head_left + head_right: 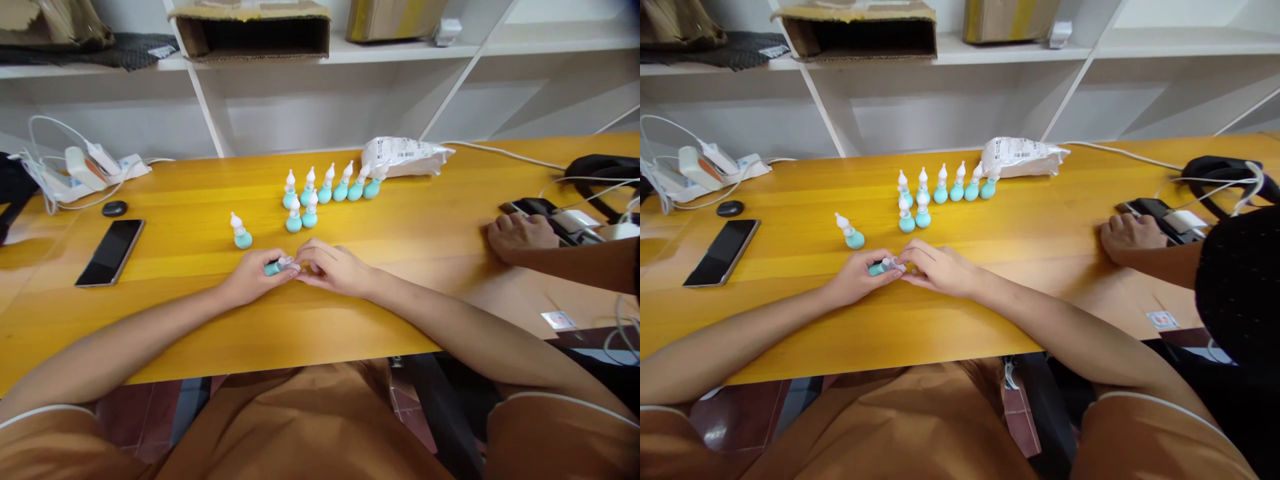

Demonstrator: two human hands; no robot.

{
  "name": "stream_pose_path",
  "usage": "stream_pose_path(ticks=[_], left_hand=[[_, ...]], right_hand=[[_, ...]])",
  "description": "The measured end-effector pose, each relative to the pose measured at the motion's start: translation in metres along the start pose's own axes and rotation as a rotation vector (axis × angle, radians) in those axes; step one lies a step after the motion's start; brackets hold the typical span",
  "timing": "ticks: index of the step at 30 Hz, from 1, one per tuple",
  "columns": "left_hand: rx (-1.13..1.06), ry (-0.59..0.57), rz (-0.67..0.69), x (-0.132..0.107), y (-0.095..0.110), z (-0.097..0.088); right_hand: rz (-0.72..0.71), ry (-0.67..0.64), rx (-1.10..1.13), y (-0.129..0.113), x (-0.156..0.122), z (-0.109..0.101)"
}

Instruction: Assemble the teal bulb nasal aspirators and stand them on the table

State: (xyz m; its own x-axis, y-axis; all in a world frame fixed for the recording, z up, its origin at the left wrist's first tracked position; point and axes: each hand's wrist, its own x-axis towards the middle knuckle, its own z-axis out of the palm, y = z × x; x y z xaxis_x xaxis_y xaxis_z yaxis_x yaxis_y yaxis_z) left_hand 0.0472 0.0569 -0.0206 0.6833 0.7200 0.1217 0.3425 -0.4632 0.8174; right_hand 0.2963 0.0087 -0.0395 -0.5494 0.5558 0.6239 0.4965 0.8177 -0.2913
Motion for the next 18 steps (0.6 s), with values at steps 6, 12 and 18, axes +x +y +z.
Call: stream_pose_path(ticks=[6,12,18], left_hand=[[-0.046,-0.061,0.037,0.0007,-0.001,-0.0042],[-0.08,-0.128,0.059,0.0015,-0.0005,-0.0079],[-0.092,-0.143,0.062,0.0018,0.0009,-0.0069]], right_hand=[[-0.173,0.069,-0.196,-0.0006,-0.0007,-0.0006],[-0.209,-0.02,-0.321,-0.0053,-0.0027,-0.0025],[-0.141,0.008,-0.345,-0.002,-0.0039,-0.0008]])
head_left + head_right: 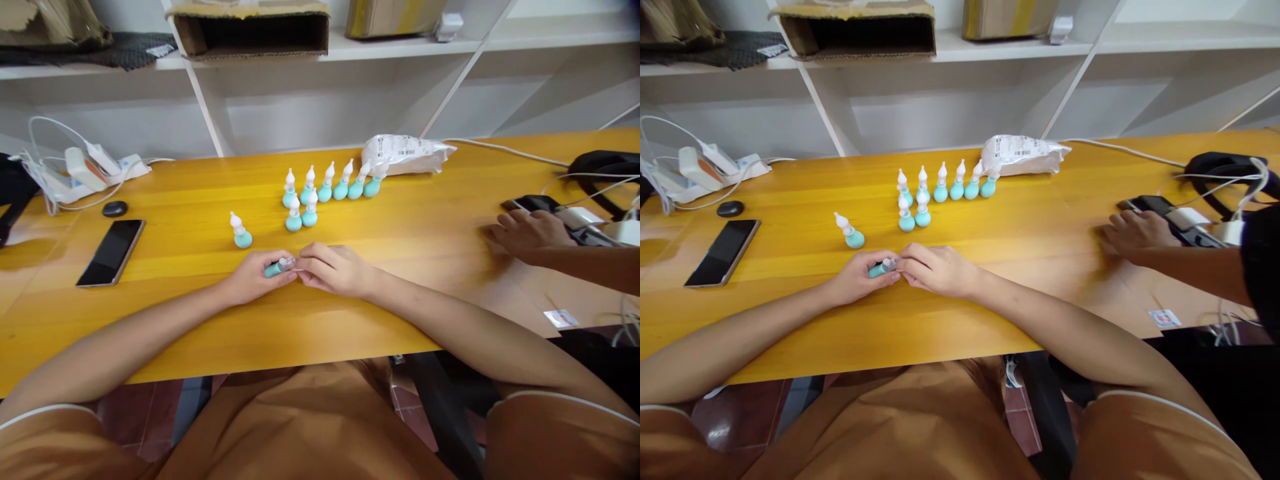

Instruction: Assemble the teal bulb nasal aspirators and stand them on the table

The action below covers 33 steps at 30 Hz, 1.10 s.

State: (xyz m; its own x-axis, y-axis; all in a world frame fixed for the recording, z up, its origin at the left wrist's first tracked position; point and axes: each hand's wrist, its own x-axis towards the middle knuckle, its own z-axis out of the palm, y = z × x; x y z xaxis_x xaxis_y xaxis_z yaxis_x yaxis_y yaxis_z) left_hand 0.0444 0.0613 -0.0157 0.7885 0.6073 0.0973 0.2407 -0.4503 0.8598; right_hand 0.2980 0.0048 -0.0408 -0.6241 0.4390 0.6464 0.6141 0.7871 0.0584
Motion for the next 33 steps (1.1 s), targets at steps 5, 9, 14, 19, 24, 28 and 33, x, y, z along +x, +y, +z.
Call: stream_pose_path(ticks=[5,9,14,19,24,28,33], left_hand=[[-0.015,0.043,-0.02,-0.001,0.0,0.002],[-0.112,0.066,-0.043,-0.003,-0.001,0.003],[-0.144,0.094,-0.044,-0.003,-0.001,0.003],[-0.094,0.084,-0.031,-0.002,0.002,0.004],[-0.051,0.086,-0.022,-0.002,0.002,0.003],[-0.023,0.063,-0.009,-0.005,0.001,0.003],[0.03,0.061,0.014,-0.008,0.001,0.005]], right_hand=[[0.086,0.106,0.084,0.007,0.003,-0.006],[0.196,0.131,0.366,0.012,0.006,-0.008],[0.297,0.033,0.555,0.016,0.006,-0.006],[0.309,-0.19,0.521,0.02,0.004,0.0],[0.311,-0.273,0.475,0.019,0.005,0.001],[0.327,-0.272,0.458,0.015,0.006,-0.001],[0.326,-0.034,0.329,0.009,0.006,-0.004]])
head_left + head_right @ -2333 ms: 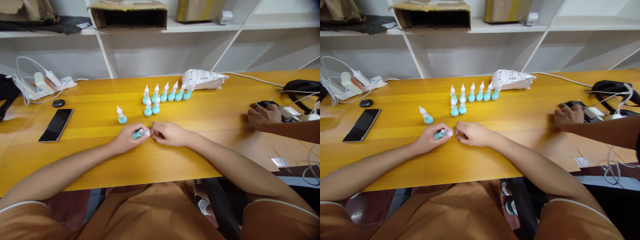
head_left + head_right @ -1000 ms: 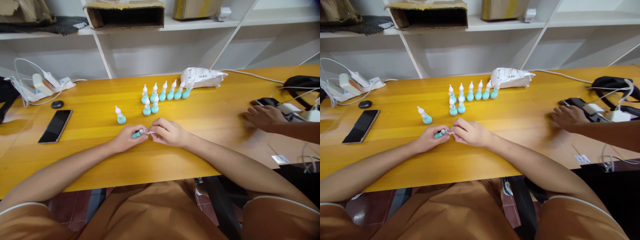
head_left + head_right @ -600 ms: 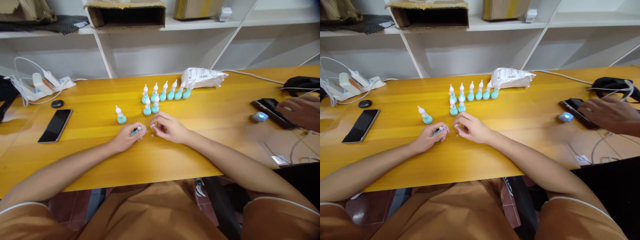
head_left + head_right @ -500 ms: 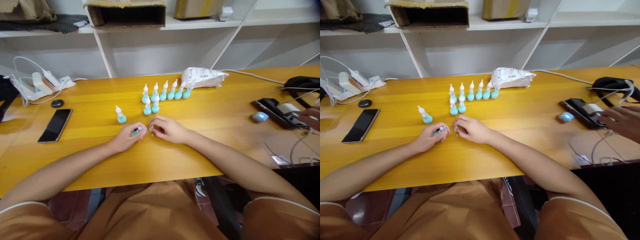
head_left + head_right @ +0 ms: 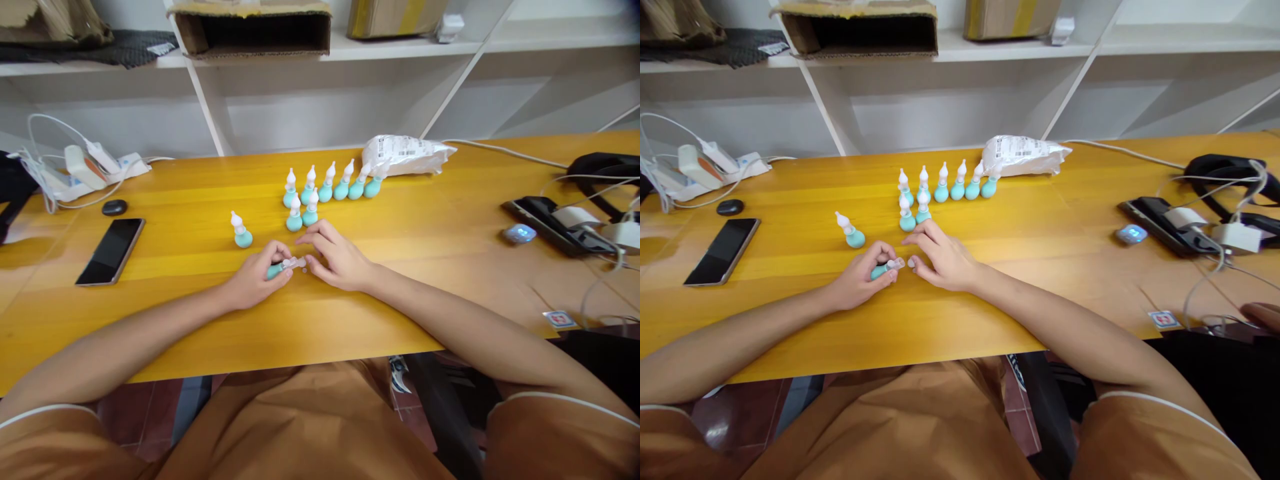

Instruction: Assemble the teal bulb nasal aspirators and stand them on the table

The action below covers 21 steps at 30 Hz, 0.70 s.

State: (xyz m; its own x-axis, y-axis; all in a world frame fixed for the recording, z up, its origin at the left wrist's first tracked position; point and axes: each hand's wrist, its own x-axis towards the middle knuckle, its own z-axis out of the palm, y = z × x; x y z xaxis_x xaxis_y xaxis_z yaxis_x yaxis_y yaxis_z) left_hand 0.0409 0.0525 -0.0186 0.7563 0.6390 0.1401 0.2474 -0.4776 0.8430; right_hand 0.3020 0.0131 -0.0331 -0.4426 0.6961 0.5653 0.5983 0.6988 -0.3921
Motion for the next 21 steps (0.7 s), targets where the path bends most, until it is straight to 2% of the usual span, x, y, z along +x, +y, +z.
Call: stream_pose_path(ticks=[3,6,8,11,14,16,21], left_hand=[[0.061,0.014,0.023,0.0,0.001,0.001],[0.074,-0.005,0.05,0.001,0.001,0.001],[0.078,-0.023,0.063,0.002,0.001,0.0],[0.054,-0.063,0.075,0.002,0.001,-0.001],[0.039,-0.09,0.083,0.001,0.001,-0.001],[0.038,-0.093,0.09,0.0,0.002,-0.002],[0.021,-0.083,0.129,-0.001,0.004,-0.002]], right_hand=[[-0.141,0.079,-0.101,-0.001,-0.002,0.001],[-0.301,0.055,-0.169,-0.003,-0.004,0.004],[-0.359,0.033,-0.185,-0.006,-0.005,0.006],[-0.368,-0.032,-0.195,-0.01,-0.005,0.004],[-0.313,-0.078,-0.174,-0.014,-0.004,0.001],[-0.305,-0.061,-0.155,-0.016,-0.003,-0.001],[-0.414,0.018,-0.181,-0.015,-0.002,0.001]])
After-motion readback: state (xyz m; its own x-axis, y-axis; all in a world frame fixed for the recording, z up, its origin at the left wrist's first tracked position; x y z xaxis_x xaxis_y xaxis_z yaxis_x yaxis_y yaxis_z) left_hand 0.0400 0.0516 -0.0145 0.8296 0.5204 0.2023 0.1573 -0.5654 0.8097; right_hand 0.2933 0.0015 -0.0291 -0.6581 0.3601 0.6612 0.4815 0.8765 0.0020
